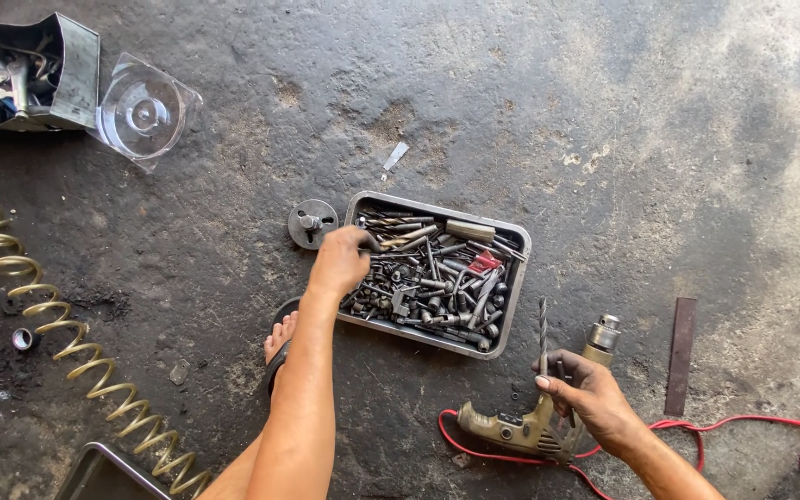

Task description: The person selects a drill bit from a metal tray and inserts it into a power drill. They then retrieve a rectangular metal sheet from a wall rack and place it on the floor. The person uses the power drill to create holes in the metal sheet while holding it steady with their foot.

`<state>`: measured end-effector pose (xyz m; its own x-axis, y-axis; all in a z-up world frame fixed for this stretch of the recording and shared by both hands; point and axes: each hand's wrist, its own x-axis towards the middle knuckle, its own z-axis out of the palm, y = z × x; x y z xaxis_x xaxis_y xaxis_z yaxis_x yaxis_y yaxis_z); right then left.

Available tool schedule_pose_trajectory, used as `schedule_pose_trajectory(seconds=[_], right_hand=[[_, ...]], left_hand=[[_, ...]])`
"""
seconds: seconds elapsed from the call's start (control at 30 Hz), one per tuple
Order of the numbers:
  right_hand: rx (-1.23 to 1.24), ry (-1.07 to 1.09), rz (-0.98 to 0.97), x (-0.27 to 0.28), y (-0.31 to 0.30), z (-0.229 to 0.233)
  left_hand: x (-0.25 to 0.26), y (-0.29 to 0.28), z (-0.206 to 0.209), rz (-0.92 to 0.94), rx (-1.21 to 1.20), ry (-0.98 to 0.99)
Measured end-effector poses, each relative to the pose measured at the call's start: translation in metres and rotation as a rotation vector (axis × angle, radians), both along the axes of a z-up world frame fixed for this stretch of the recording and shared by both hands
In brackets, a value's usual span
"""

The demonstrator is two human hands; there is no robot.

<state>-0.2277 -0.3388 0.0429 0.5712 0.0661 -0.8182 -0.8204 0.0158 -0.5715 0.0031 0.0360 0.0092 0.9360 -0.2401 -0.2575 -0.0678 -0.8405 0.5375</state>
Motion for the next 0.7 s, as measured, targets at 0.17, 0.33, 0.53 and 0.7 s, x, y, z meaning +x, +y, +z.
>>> schedule_pose_trajectory(seconds=[0.17,0.33,0.53,0.7], right_hand=[[-0.016,-0.004,0.016,0.0,0.001,-0.002],[-0.036,-0.011,0.022,-0.003,-0.003,-0.006],[-0.124,-0.16,0.065,-0.01,-0.007,-0.018],[-0.222,-0.166,-0.159,-0.017,-0.017,-0.033]], left_hand=[[-0.014,-0.024,-0.015,-0.013,-0.094,-0.274],[-0.031,-0.021,-0.044,-0.063,-0.167,-0.42],[-0.053,-0.038,-0.029,-0.026,-0.045,-0.491],[-0.107,-0.118,-0.026,-0.18,-0.509,-0.19]])
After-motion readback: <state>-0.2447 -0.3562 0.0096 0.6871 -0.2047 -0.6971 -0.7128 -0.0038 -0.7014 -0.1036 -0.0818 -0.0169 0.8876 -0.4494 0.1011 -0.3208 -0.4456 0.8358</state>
